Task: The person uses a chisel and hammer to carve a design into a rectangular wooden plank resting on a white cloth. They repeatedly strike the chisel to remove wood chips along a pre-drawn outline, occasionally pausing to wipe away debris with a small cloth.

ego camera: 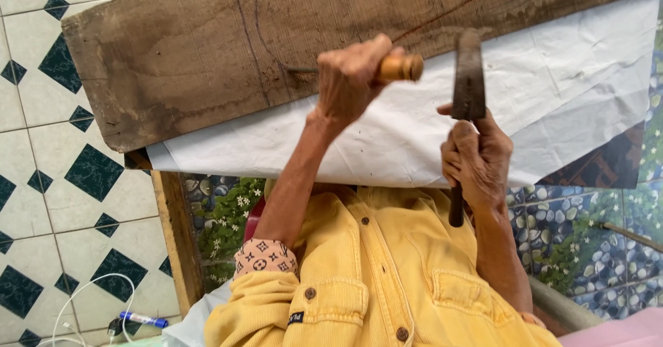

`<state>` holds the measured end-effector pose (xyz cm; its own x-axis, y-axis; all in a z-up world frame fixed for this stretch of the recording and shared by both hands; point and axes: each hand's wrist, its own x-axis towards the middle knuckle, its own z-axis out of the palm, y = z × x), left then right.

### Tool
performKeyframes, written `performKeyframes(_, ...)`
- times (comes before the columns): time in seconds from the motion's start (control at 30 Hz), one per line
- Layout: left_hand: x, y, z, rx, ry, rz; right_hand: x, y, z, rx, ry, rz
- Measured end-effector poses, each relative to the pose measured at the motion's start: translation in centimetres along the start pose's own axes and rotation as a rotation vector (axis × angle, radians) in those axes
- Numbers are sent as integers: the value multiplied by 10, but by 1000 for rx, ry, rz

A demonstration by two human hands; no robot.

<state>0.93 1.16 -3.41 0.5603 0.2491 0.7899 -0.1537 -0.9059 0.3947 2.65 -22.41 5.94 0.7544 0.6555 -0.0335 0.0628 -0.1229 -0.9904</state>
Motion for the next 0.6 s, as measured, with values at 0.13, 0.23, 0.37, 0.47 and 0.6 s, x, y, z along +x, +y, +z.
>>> performKeyframes(0.13,14,42,-4,-34,-75,25,3,11,-12,129,13,-60)
performKeyframes(0.23,41,49,-19,-65,49,94,3,0,-7,84,72,24)
performKeyframes(0.37,27,42,-6,-53,94,6,2,9,-9,84,110,77)
performKeyframes(0.47,31,42,-11,-32,97,-25,3,11,-9,91,110,90)
performKeyframes(0.6,33,43,-16,-26,104,-40,2,13,-9,71,105,96)
